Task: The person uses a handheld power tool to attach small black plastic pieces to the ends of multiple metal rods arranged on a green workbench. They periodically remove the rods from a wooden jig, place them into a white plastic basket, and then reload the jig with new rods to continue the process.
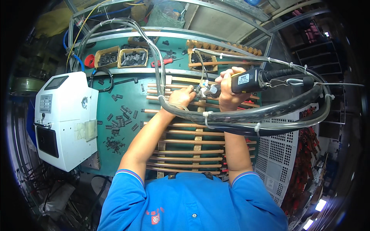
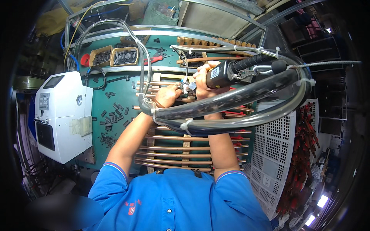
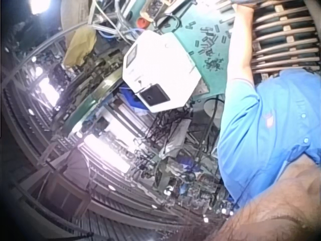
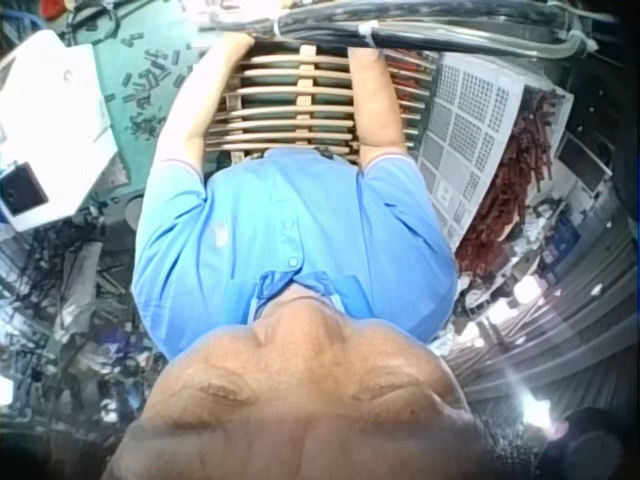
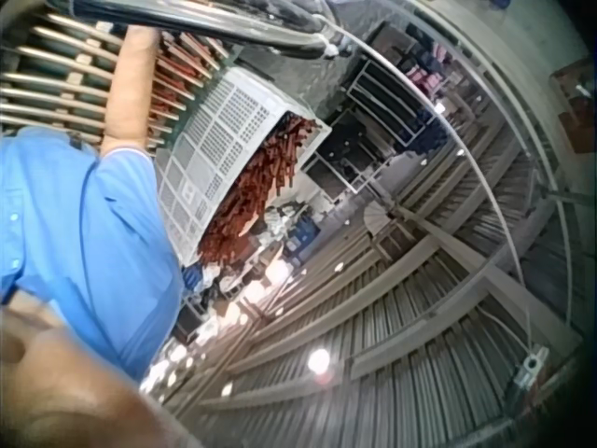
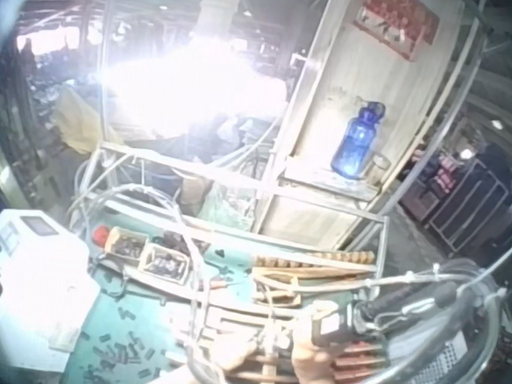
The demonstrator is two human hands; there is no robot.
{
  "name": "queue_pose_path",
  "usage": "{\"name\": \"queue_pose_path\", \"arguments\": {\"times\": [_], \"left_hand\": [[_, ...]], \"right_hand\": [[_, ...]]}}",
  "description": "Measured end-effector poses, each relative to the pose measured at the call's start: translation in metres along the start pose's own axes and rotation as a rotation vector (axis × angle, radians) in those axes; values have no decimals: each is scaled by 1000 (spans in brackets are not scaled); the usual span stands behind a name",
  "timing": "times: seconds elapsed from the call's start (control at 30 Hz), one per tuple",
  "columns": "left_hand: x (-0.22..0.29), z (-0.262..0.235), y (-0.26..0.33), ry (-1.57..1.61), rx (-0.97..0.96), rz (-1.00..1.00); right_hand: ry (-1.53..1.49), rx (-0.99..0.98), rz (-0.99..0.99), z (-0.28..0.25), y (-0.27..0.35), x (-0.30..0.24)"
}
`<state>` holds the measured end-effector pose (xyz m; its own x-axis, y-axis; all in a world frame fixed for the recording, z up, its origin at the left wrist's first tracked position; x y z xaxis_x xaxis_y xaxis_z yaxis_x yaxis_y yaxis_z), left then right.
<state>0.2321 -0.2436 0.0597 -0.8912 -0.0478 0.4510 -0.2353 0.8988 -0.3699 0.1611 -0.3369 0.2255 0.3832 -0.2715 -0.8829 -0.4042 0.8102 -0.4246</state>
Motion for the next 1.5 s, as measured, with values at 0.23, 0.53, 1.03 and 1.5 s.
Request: {"name": "queue_pose_path", "arguments": {"times": [0.23, 0.53, 1.03, 1.5], "left_hand": [[-1, 4, 0, -14, -15, -12], [1, -1, -2, 43, -118, -63], [-6, 3, 0, 58, 60, -64], [-9, 14, 3, 113, 1, -139]], "right_hand": [[-22, -10, 8, -1, 3, 2], [-559, 177, 512, -17, 11, 44], [85, -83, -225, 7, 40, -18], [191, -60, -293, 14, 41, -16]]}}
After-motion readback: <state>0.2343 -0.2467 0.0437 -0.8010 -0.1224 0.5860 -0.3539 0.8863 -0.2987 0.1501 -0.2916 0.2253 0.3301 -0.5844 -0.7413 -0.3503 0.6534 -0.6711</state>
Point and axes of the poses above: each hand's wrist, its own y-axis away from the middle knuckle, its own z-axis out of the palm, x = y × z, the point moved 6 cm from there along -y, towards the middle knuckle
